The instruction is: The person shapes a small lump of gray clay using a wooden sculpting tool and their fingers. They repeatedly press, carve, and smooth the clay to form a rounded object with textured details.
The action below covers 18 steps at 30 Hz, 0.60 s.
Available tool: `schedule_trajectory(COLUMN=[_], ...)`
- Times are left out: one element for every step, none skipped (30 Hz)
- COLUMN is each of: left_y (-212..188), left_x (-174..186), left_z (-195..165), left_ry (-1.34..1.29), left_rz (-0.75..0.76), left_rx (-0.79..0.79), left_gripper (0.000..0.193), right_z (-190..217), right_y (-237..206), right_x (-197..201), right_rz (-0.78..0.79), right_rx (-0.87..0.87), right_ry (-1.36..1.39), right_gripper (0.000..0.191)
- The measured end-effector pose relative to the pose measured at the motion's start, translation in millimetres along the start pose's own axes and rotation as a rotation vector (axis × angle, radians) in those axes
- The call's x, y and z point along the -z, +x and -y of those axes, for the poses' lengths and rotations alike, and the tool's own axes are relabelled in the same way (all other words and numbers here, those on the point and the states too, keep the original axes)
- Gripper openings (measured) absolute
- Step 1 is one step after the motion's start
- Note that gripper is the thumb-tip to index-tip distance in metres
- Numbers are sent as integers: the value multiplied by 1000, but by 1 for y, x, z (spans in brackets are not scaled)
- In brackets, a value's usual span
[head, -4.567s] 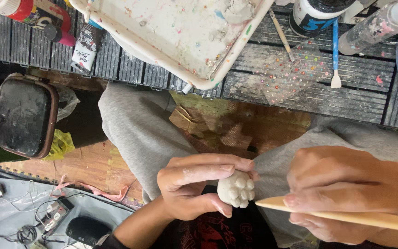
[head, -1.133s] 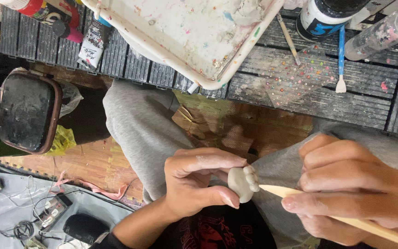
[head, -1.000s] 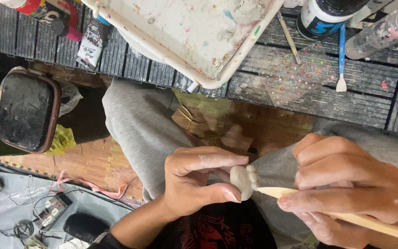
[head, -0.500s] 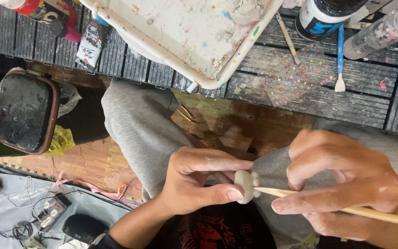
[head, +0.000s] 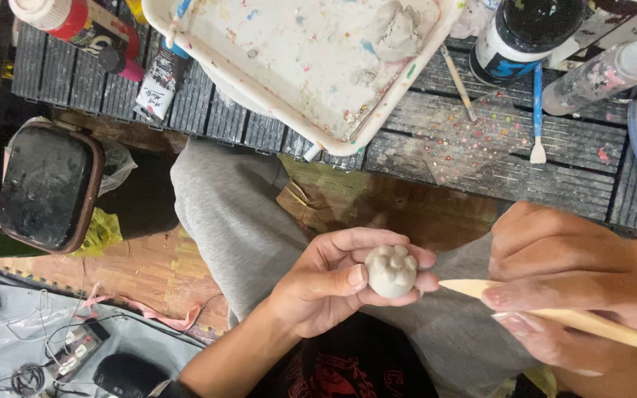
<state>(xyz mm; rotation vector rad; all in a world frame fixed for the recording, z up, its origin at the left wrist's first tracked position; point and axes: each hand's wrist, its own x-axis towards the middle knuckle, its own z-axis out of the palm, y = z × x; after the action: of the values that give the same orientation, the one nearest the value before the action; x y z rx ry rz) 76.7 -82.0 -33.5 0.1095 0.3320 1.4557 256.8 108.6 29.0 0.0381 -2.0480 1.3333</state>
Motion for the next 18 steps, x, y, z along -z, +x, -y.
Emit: schedule_trajectory(left_y=[0, 1, 2, 2, 2, 2, 2, 1, 1, 1, 0, 0, -1, -2, -3, -3, -3, -3], left_x=[1, 1, 2, 2, 2, 1, 0, -2, -3, -6, -9, -12, -15, -19, -22, -24, -26, -27], left_z=[1, 2, 2, 3, 3, 4, 4, 5, 4, 4, 4, 3, 2, 2, 2, 2, 1, 0], left_ry=[-8, -16, -23, -22, -23, -25, -1, 21, 45, 69, 92, 119, 184, 245, 303, 325, 347, 369], left_rz=[18, 37, 57, 65, 72, 79, 67, 55, 42, 15, -9, -32, -48, -66, -85, -71, -55, -38], left_rx=[-14, -28, -42, -59, -78, -97, -110, -123, -136, -142, -148, -155, -177, -197, -216, -238, -262, -286], left_gripper=[50, 49, 48, 48, 48, 49, 48, 48, 48, 47, 47, 46, 47, 49, 51, 52, 53, 55], right_z=[-1, -2, -2, -2, -2, -2, -2, -3, -4, -6, -8, -12, -15, -18, -20, -22, -23, -23], right_y=[0, 0, -1, 0, -1, 0, 0, 0, 0, 0, 0, 0, -1, -2, -4, -5, -7, -9], right_x=[-2, -3, -4, -4, -5, -5, -5, -6, -7, -8, -10, -13, -16, -17, -19, -20, -19, -19], right_rz=[-2, -10, -17, -20, -22, -19, -15, -13, -12, -11, -27, -43, -61, -82, -102, -122, -107, -92], right_rx=[30, 19, 10, 4, -2, -4, -8, 2, 13, 22, 59, 100, 143, 120, 95, 70, 82, 97], right_ry=[-6, 11, 27, 29, 31, 20, 9, 17, 26, 35, -11, -58, -103, -106, -109, -110, -150, -191], right_gripper=[19, 18, 17, 17, 17, 18, 20, 18, 17, 17, 16, 16, 16, 18, 20, 23, 25, 29])
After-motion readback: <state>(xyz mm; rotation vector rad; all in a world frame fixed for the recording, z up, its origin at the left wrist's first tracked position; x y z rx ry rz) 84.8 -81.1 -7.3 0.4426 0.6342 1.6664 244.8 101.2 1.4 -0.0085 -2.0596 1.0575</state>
